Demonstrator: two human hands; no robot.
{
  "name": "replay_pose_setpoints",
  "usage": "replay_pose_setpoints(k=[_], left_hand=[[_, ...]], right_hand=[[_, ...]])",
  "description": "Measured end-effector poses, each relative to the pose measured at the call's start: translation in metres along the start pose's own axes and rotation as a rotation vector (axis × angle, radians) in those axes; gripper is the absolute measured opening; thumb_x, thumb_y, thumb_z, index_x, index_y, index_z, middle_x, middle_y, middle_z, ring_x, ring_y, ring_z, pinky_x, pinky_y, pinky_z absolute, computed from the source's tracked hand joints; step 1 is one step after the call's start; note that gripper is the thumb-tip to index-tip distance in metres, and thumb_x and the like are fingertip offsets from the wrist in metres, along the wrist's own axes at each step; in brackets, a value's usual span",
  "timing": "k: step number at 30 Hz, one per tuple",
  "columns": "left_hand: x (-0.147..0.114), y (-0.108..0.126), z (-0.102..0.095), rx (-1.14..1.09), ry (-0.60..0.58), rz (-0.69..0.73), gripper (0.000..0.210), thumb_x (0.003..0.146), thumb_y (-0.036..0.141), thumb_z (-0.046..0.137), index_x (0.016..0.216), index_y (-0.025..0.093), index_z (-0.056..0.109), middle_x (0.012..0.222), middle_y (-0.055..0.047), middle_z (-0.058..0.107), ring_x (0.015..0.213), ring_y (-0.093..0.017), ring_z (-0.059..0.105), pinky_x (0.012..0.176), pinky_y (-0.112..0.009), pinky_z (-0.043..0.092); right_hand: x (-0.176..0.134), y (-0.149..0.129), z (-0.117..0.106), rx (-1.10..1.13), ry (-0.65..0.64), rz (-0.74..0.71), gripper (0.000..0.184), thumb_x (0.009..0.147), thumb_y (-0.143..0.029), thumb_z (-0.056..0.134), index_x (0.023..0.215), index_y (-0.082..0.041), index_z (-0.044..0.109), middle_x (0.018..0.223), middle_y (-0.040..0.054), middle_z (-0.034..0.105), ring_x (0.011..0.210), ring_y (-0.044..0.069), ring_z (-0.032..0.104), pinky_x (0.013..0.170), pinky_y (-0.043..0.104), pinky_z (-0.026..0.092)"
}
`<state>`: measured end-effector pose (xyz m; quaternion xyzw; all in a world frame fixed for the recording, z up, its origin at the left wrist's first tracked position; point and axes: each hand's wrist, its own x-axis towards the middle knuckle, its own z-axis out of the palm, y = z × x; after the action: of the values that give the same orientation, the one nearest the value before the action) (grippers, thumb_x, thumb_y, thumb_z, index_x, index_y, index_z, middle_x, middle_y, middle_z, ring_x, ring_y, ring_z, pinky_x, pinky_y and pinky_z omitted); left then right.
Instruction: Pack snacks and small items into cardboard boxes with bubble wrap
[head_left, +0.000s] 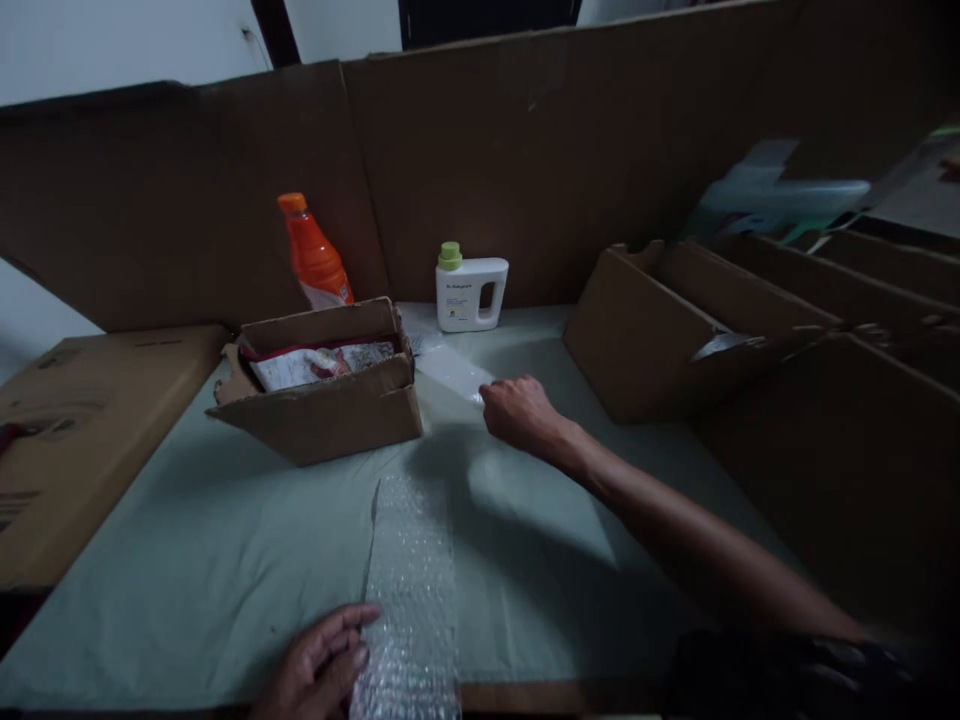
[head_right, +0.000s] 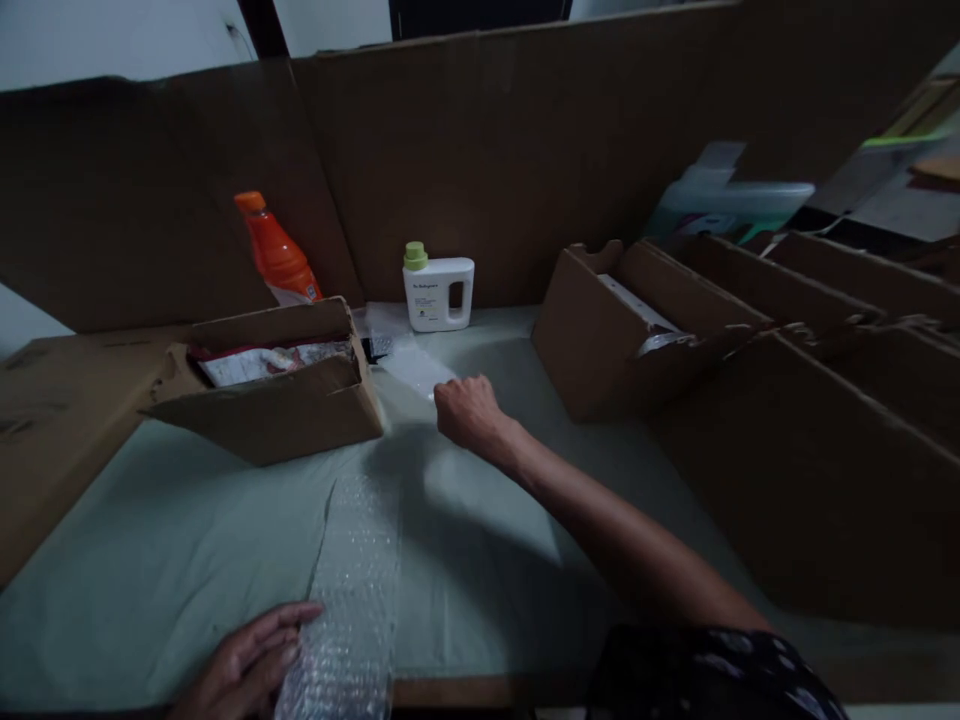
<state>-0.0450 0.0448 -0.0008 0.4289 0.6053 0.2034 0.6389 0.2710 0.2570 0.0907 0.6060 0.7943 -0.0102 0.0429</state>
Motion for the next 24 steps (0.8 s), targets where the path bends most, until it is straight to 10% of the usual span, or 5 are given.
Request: replay_pose_setpoints(k=[6, 11, 18, 24], left_hand=[[-0.011, 0.009, 0.012, -0.036, 0.005, 0.085, 0.057, 0.082, 0.065, 0.067, 0.113, 0.018, 0.071, 0.075, -0.001, 0.063, 0.065, -0.015, 0.055, 0.062, -0.024, 0.044], [-0.026, 0.012, 0.015, -0.082, 0.107, 0.159, 0.045, 0.077, 0.059, 0.073, 0.093, 0.017, 0.076, 0.077, -0.002, 0.067, 0.070, -0.017, 0.058, 0.067, -0.025, 0.046], [-0.069, 0.010, 0.019, -0.533, 0.225, 0.167, 0.039, 0.064, 0.053, 0.086, 0.075, 0.018, 0.074, 0.073, -0.002, 0.067, 0.069, -0.015, 0.056, 0.068, -0.025, 0.045], [-0.092, 0.003, 0.024, -0.505, -0.083, 0.218, 0.045, 0.066, 0.062, 0.083, 0.065, 0.018, 0.074, 0.070, -0.004, 0.067, 0.068, -0.017, 0.057, 0.067, -0.028, 0.044]], right_hand=[[-0.079, -0.025, 0.000, 0.448, -0.188, -0.184, 0.031, 0.099, -0.035, 0.047, 0.091, -0.020, 0.073, 0.082, 0.0085, 0.075, 0.068, 0.017, 0.066, 0.061, 0.027, 0.039], [-0.122, -0.025, 0.021, 0.856, -0.160, -0.043, 0.029, 0.095, -0.037, 0.051, 0.083, -0.018, 0.069, 0.073, 0.0038, 0.069, 0.066, 0.016, 0.062, 0.061, 0.026, 0.042], [-0.195, -0.110, 0.066, 1.773, -0.735, 0.018, 0.059, 0.093, -0.072, 0.048, 0.099, -0.017, 0.069, 0.089, 0.0102, 0.072, 0.071, 0.019, 0.069, 0.055, 0.026, 0.048], [-0.182, -0.157, 0.075, 2.199, -0.289, 0.340, 0.042, 0.076, -0.053, 0.080, 0.097, -0.019, 0.068, 0.077, 0.0004, 0.066, 0.061, 0.012, 0.058, 0.058, 0.024, 0.046]])
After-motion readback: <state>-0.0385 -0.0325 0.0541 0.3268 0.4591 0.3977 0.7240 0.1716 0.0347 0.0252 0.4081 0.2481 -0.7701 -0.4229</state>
